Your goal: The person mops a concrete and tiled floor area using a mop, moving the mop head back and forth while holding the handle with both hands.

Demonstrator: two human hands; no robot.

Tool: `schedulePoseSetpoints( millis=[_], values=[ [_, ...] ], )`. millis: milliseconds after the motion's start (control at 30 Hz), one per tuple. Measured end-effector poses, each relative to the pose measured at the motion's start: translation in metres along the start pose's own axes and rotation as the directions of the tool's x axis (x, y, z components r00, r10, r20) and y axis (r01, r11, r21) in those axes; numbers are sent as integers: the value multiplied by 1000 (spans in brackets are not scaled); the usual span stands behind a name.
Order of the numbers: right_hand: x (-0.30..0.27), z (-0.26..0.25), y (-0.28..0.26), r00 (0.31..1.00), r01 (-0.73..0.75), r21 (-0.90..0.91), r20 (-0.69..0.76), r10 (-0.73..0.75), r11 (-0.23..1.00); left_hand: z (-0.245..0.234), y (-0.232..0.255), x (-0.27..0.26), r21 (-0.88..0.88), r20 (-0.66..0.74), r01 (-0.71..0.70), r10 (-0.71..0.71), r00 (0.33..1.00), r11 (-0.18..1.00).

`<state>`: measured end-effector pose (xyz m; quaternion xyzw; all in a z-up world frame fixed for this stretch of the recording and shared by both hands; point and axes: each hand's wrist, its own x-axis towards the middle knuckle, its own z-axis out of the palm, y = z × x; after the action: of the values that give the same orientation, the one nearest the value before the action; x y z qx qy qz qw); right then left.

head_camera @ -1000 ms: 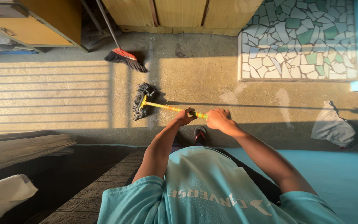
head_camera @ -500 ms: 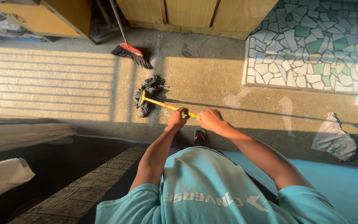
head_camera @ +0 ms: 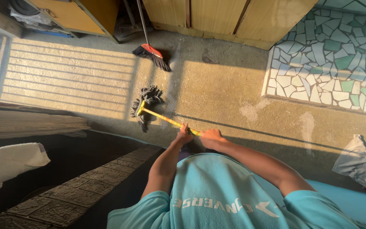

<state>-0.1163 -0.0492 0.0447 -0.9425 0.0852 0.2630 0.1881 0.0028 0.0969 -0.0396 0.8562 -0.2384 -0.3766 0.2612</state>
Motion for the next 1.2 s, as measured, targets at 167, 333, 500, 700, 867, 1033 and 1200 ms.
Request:
schedulePoseSetpoints(
  millis=[167, 333, 500, 700, 867, 1033, 1200],
  values=[
    [-51, -67, 56, 956, -287, 67, -50, 290, 956, 36, 61, 34, -148, 53, -151, 160, 986, 977],
    [-116, -113, 68, 887, -372, 102, -254, 386, 923, 54, 144, 45, 17, 123, -266, 262, 957, 964],
    [-148, -109, 72, 901, -323, 291, -198, 387, 901, 65, 148, 32, 152, 270, -342, 294, 917, 927],
    [-127, -74, 53, 934, -270, 285, -154, 322, 920, 35, 109, 24, 117, 299, -442, 393, 869, 889],
    [-62, -54, 30, 958, -151, 246, -201, 203, 957, -4, 62, 11, 19, 84, -310, 307, 948, 951],
    [4, -46, -39, 990, 2, 91, -144, 11, 996, -60, -3, -8, -86, -36, -160, 158, 987, 983],
    [32, -47, -68, 994, 63, 27, -92, -60, 998, -83, -25, -16, -157, -69, -135, 125, 990, 978]
  ],
)
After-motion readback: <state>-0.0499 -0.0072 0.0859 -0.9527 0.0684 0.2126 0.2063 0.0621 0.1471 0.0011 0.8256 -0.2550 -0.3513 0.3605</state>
